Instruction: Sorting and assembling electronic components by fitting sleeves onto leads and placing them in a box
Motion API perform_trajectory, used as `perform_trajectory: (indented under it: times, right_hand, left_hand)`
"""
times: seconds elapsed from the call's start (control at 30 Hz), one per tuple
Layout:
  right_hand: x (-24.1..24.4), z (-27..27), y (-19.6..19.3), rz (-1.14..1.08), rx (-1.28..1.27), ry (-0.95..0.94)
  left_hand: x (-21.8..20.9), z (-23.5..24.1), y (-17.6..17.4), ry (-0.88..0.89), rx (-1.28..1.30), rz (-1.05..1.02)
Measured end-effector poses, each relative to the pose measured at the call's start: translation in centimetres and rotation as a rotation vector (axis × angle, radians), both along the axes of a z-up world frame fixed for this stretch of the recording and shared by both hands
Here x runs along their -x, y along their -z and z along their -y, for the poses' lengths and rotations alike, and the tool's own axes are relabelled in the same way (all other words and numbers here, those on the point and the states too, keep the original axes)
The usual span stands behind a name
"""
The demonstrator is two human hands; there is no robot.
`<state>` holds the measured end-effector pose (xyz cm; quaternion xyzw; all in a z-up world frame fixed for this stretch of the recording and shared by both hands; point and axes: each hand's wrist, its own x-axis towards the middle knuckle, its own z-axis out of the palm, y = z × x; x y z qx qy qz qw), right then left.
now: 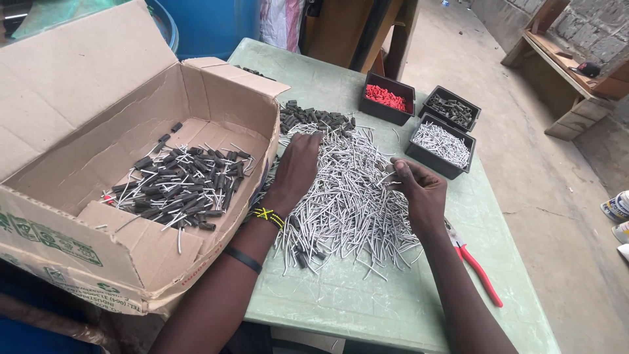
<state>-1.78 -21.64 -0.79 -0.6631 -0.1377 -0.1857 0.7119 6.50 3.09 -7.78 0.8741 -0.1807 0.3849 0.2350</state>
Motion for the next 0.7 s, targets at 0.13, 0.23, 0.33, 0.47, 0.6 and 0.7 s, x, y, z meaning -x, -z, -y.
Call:
perform_trajectory:
  times: [0.13, 0.23, 0.33, 0.47, 0.6, 0.7]
  right_hand:
    - [-0.5, 0.3, 0.4, -0.017, -0.035, 0.016]
    - [-0.4, 0.3, 0.4, 0.019, -0.009, 0.042]
    - [-0.7, 0.2, 0.9, 0.069, 0.029, 0.044]
    - [-0.4, 0.0, 0.9, 0.056, 0.072, 0.024]
    - [-0.6, -0.2, 1.1, 0.059, 0.081, 0.01]
    - [-0.7, 0.0, 1.2, 0.073, 0.088, 0.019]
  left_hand:
    - [-1.3, 0.2, 1.1, 0.06, -0.135, 0.01]
    - [-0.3, 1.6, 0.0, 0.133, -0.167, -0.025]
    - [-1.8, 2.5, 1.2, 0.028, -0.282, -0.025]
    - [-4.1, 2.6, 2.4, 0.02, -0.195, -0.09]
    - [-2.1, 1.7, 0.8, 0.063, -0.07, -0.084]
    - [0.1, 1.5, -1.5, 0.217, 0.08, -0.028]
